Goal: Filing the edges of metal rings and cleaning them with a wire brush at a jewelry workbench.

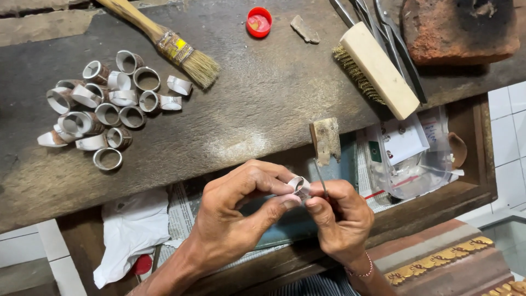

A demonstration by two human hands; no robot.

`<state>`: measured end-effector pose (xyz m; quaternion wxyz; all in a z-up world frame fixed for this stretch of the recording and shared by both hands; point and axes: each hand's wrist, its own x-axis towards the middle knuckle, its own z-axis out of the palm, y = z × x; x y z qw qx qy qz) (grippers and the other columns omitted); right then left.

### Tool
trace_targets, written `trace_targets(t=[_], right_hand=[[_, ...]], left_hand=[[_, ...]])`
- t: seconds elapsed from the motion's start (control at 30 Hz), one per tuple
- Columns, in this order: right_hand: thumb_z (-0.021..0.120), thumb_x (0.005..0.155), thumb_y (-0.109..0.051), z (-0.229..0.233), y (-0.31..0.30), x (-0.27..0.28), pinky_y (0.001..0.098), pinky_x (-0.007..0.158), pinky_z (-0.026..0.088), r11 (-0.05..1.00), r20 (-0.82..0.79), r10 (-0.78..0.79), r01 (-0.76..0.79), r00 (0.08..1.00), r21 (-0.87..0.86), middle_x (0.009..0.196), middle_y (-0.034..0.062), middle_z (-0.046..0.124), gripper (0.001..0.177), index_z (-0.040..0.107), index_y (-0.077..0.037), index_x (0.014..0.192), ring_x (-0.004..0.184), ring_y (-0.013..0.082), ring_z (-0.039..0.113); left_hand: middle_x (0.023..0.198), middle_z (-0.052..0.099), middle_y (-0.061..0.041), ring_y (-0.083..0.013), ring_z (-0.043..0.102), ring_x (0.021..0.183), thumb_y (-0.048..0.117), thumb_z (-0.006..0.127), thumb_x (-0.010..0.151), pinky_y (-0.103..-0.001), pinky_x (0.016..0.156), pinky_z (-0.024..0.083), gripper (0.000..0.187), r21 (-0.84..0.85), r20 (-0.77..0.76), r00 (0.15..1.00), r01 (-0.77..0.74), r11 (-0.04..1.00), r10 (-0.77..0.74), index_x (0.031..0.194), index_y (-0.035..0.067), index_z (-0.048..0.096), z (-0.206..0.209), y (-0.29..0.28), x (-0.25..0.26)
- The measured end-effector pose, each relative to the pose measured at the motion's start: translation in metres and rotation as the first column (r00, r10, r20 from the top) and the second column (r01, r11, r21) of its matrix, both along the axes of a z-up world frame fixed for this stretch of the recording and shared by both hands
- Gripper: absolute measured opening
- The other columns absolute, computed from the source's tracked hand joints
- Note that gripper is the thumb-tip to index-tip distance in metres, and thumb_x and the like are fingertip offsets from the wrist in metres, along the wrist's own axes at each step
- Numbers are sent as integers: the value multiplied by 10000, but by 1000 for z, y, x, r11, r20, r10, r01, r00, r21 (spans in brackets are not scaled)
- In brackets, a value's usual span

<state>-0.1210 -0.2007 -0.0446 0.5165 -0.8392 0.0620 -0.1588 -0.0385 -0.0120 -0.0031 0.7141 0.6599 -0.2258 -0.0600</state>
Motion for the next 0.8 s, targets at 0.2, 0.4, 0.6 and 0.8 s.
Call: trace_targets(t=[0.2, 0.4, 0.6, 0.8], right_hand=[[682, 946, -258, 5, -2, 3, 187, 644, 506, 1000, -48, 31, -31, 998, 3, 855, 20, 727, 177, 706, -86, 982, 692, 66, 633], [672, 938, -248, 8, -6, 6, 203, 629, 496, 997, -121, 26, -34, 992, -63, 848, 17, 744, 163, 712, -101, 996, 667, 79, 636], [662, 936, -273, 6, -7, 7, 202, 548, 434, 995, -191, 21, -39, 981, -91, 787, -33, 734, 157, 727, -138, 983, 565, 50, 548], [653, 944, -256, 6, -7, 7, 196, 549, 434, 996, -181, 27, -41, 983, -73, 782, -29, 724, 155, 719, -122, 983, 565, 43, 537]], left_hand=[[1076, 761, -123, -172, 770, 980, 75, 742, 904, -249, 848, 650, 197, -21, -274, 961, 11, 1000, -16, 1071, 55, 641, -8, -5, -7], [1116, 710, -115, -148, 733, 1004, 37, 740, 907, -245, 921, 644, 374, -25, -279, 958, 59, 998, -64, 1260, -24, 633, -9, -7, -1], [1137, 661, -147, -173, 715, 1001, 103, 707, 943, -240, 879, 644, 275, 11, -223, 971, 89, 996, -85, 1194, -3, 673, -9, -5, 2], [1120, 673, -135, -166, 716, 1005, 139, 719, 936, -231, 856, 643, 264, 54, -203, 977, 75, 996, -63, 1172, 25, 682, -9, -6, 2]])
